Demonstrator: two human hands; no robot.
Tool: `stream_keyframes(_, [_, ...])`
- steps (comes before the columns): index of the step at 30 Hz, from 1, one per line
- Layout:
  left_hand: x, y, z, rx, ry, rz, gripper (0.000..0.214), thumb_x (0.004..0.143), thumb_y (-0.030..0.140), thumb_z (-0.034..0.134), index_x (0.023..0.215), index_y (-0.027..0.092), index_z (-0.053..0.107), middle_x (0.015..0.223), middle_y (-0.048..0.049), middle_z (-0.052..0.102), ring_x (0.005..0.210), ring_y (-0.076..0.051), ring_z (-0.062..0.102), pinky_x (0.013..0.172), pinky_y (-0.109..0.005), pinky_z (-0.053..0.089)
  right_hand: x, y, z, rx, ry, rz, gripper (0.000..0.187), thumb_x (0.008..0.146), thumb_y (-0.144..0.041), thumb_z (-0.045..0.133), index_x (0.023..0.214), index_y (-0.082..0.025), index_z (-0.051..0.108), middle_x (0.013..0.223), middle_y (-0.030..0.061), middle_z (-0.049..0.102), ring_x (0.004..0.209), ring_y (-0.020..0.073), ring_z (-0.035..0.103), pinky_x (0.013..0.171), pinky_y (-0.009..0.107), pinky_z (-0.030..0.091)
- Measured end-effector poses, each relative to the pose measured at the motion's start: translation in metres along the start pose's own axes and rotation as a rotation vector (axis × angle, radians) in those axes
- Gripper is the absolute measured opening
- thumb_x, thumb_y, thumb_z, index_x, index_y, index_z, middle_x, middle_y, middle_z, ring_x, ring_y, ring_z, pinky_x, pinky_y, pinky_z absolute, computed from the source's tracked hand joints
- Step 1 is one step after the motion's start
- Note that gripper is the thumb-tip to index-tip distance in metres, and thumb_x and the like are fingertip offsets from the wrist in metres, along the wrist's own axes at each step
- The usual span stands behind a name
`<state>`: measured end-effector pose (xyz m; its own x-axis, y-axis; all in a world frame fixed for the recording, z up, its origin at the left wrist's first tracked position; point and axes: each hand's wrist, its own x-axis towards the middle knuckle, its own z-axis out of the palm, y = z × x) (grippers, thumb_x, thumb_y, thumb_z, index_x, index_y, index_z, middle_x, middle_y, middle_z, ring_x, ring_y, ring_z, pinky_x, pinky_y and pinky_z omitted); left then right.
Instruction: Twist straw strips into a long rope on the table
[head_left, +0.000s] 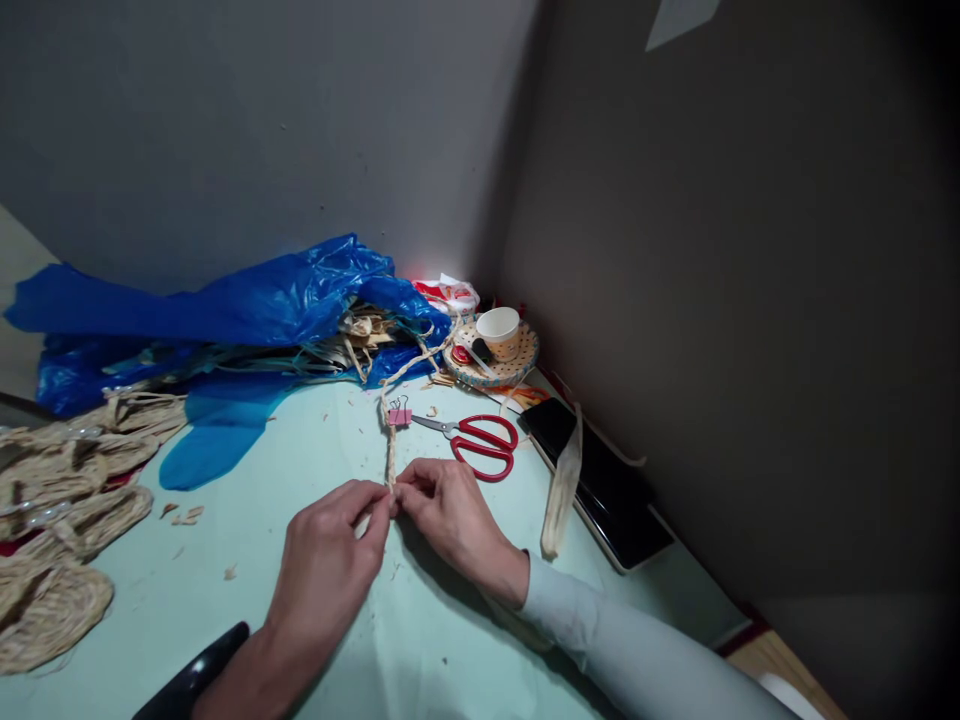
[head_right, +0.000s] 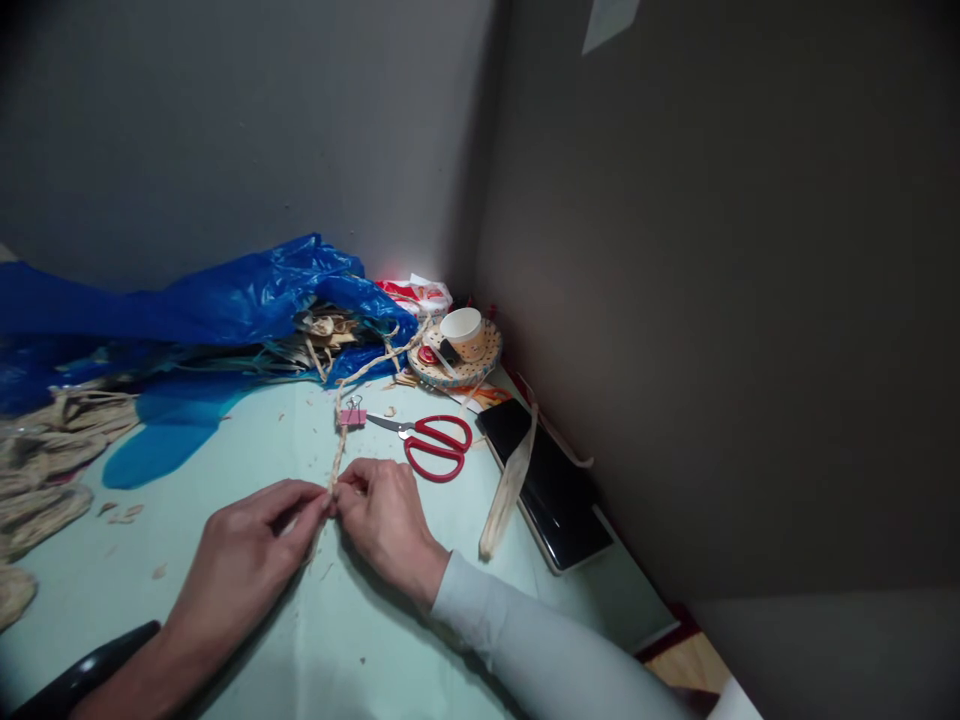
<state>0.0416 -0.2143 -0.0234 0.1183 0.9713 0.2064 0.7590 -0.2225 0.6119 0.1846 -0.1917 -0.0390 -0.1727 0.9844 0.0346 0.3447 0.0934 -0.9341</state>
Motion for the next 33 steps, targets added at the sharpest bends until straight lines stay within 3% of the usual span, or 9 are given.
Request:
stream_keyframes(4, [-0.007,0.000,0.010,0.294,0.148,0.320,0.032,0.092,0.019,0.043,0.073,0.017,0.067,0.064,-0.0041,0.066,0.055,-0.020,0.065,0.054,-0.030,0.046,0.002,0.001,-0.003,0.206,-0.070,0.079,0.015,0.081,-0.013,0.056,0.069,-0.014,0.066,0.054,-0.0033,0.054,0.053,0.0094,0.044,0.053,0.021,0.032])
stream_keyframes(7, [-0.010,0.001,0.013,0.490,0.140,0.452,0.031,0.090,0.011,0.042,0.076,0.014,0.069,0.061,-0.0054,0.064,0.050,-0.021,0.065,0.047,-0.029,0.046,0.001,-0.003,-0.008,0.323,-0.150,0.154,0.020,0.082,-0.013,0.053,0.063,-0.014,0.060,0.046,-0.0056,0.045,0.045,0.0081,0.036,0.047,0.021,0.028])
stream_keyframes(15, [-0.029,0.004,0.020,0.723,-0.010,0.413,0.046,0.087,0.001,0.033,0.111,0.000,0.072,0.079,-0.0198,0.076,0.067,-0.028,0.072,0.057,-0.035,0.055,0.003,-0.007,-0.009,0.471,-0.173,0.260,0.014,0.079,-0.013,0.056,0.067,-0.012,0.063,0.045,-0.0058,0.047,0.043,0.0068,0.035,0.045,0.020,0.026])
stream_keyframes(17, [-0.034,0.003,0.013,0.625,-0.059,0.396,0.043,0.091,0.010,0.037,0.115,0.002,0.071,0.089,-0.0220,0.077,0.077,-0.031,0.073,0.064,-0.038,0.055,0.004,-0.003,-0.008,0.470,-0.155,0.262,0.010,0.076,-0.012,0.058,0.067,-0.012,0.063,0.051,-0.0041,0.053,0.047,0.0073,0.041,0.048,0.020,0.030])
stream_keyframes(20, [-0.027,-0.001,-0.009,0.279,-0.165,0.291,0.033,0.094,0.031,0.046,0.108,0.022,0.075,0.094,-0.0105,0.078,0.082,-0.028,0.072,0.071,-0.035,0.052,0.004,0.000,-0.009,0.460,-0.166,0.211,0.011,0.077,-0.012,0.058,0.067,-0.012,0.063,0.059,-0.0008,0.061,0.052,0.0078,0.044,0.052,0.020,0.032])
stream_keyframes(23, [0.000,-0.006,-0.028,-0.035,-0.070,-0.036,0.027,0.090,0.041,0.053,0.098,0.026,0.074,0.100,-0.0065,0.076,0.094,-0.028,0.067,0.082,-0.035,0.047,0.002,-0.001,-0.012,0.450,-0.211,0.182,0.016,0.083,-0.015,0.056,0.070,-0.011,0.065,0.061,0.0004,0.062,0.049,0.0066,0.036,0.049,0.020,0.027])
stream_keyframes(25, [0.019,-0.007,-0.029,-0.280,-0.192,-0.185,0.023,0.085,0.042,0.060,0.094,0.024,0.072,0.100,-0.0063,0.075,0.097,-0.027,0.065,0.088,-0.035,0.044,0.001,-0.001,-0.012,0.474,-0.229,0.173,0.018,0.086,-0.018,0.055,0.074,-0.011,0.066,0.061,0.0006,0.063,0.047,0.0066,0.034,0.049,0.020,0.027])
stream_keyframes(29, [0.037,-0.005,-0.014,-0.741,-0.498,-0.355,0.025,0.077,0.043,0.067,0.074,0.018,0.063,0.063,-0.0003,0.063,0.056,-0.014,0.054,0.058,-0.027,0.041,0.003,0.001,-0.011,0.478,-0.224,0.121,0.020,0.089,-0.020,0.055,0.074,-0.012,0.064,0.061,0.0005,0.063,0.051,0.0086,0.043,0.054,0.021,0.033])
stream_keyframes(33, [0.031,-0.006,-0.001,-0.779,-0.485,-0.434,0.031,0.073,0.044,0.069,0.065,0.017,0.056,0.056,0.0051,0.051,0.043,-0.005,0.029,0.043,-0.021,0.018,0.002,-0.001,-0.017,0.169,-0.202,0.044,0.017,0.088,-0.014,0.054,0.080,-0.011,0.068,0.069,0.0024,0.066,0.061,0.0107,0.050,0.057,0.021,0.034])
